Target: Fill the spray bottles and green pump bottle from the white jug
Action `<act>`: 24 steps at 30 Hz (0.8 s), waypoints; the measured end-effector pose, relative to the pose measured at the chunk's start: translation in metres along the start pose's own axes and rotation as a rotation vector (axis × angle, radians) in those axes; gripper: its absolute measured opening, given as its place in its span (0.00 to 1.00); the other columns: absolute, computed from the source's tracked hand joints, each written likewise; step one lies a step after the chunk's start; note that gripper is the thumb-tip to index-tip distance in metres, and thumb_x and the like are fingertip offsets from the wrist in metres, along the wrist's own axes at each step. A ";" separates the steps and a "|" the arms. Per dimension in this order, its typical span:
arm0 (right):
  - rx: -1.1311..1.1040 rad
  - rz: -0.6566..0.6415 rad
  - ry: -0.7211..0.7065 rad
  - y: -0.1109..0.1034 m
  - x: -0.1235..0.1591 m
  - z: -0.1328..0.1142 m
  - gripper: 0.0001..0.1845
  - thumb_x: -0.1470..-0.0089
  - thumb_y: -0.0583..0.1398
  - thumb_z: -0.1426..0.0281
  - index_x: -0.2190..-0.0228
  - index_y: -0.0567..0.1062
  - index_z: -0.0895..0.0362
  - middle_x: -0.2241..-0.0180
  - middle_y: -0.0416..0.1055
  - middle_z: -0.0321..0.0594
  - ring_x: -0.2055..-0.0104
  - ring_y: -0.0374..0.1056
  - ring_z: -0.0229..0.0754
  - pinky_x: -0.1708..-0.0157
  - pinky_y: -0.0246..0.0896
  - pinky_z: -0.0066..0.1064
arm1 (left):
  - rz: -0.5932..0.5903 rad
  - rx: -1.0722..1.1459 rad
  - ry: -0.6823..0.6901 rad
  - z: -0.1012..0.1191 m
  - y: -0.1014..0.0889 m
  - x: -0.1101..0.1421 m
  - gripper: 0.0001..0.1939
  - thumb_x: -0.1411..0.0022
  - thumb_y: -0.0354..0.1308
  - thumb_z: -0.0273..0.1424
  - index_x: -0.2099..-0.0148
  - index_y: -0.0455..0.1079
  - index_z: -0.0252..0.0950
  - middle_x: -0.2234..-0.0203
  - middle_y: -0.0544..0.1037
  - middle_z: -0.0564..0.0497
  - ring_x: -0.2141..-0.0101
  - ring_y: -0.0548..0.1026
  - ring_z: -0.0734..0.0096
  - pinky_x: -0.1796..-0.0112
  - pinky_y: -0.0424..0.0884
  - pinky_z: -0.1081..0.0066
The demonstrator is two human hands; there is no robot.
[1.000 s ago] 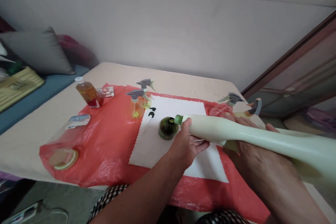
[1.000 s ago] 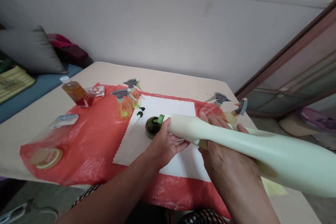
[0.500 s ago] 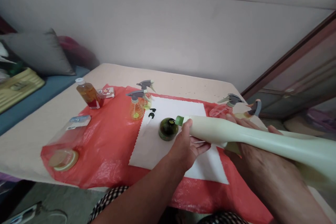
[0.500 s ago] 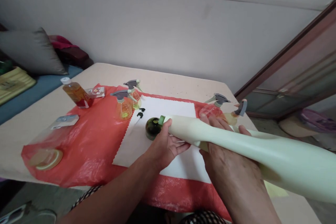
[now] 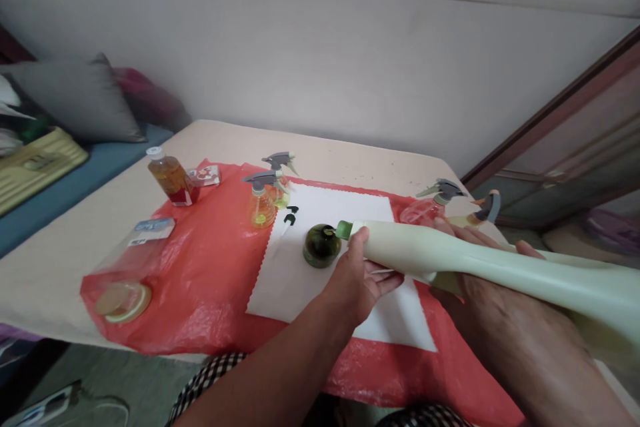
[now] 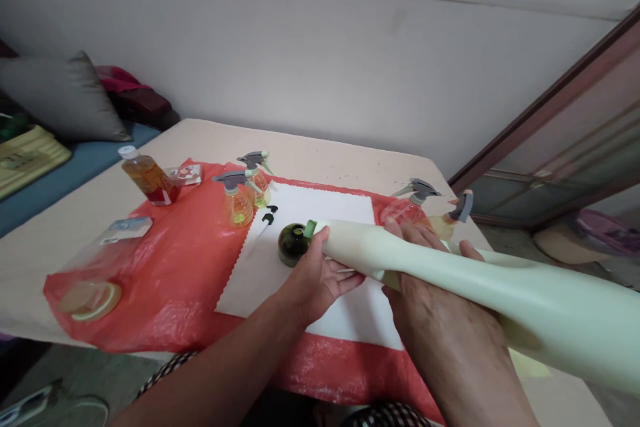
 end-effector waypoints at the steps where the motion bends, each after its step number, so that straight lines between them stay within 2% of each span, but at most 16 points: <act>1: 0.010 -0.039 0.006 0.001 0.001 0.000 0.34 0.37 0.48 0.73 0.32 0.47 0.52 0.38 0.62 0.53 0.38 0.61 0.59 0.41 0.53 0.59 | -0.001 -0.001 -0.002 0.000 0.000 0.000 0.31 0.39 0.56 0.48 0.43 0.64 0.30 0.55 0.76 0.35 0.55 0.78 0.54 0.52 0.74 0.58; 4: 0.028 -0.096 0.035 0.004 0.002 0.000 0.36 0.38 0.52 0.72 0.32 0.48 0.53 0.37 0.60 0.53 0.35 0.58 0.58 0.38 0.48 0.59 | 0.004 0.001 -0.007 -0.001 -0.001 0.000 0.31 0.39 0.57 0.48 0.43 0.63 0.30 0.55 0.75 0.35 0.56 0.78 0.53 0.52 0.74 0.58; 12: 0.023 -0.036 0.025 0.002 0.000 -0.002 0.37 0.38 0.52 0.71 0.32 0.46 0.55 0.37 0.61 0.53 0.37 0.60 0.58 0.39 0.49 0.57 | 0.008 0.002 -0.009 0.000 -0.001 -0.002 0.32 0.39 0.57 0.48 0.42 0.63 0.29 0.52 0.74 0.33 0.53 0.77 0.51 0.51 0.74 0.57; 18: 0.038 -0.113 0.016 0.007 0.003 0.000 0.35 0.38 0.49 0.72 0.32 0.47 0.53 0.36 0.59 0.52 0.35 0.57 0.58 0.37 0.46 0.58 | 0.002 0.009 -0.011 0.000 -0.001 -0.002 0.32 0.39 0.57 0.48 0.42 0.63 0.29 0.52 0.74 0.33 0.55 0.78 0.53 0.52 0.74 0.58; 24: 0.040 -0.079 0.012 0.006 0.003 0.000 0.38 0.37 0.50 0.71 0.31 0.40 0.51 0.36 0.59 0.53 0.35 0.57 0.58 0.39 0.48 0.58 | 0.007 0.001 -0.012 0.001 0.001 -0.001 0.32 0.39 0.56 0.48 0.42 0.63 0.29 0.53 0.75 0.34 0.55 0.78 0.53 0.52 0.74 0.59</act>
Point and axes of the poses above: each hand's wrist, its own x-axis away from the middle knuckle, its own y-axis out of the palm, z = x × y, the point moved 5 cm from there along -x, towards the middle knuckle
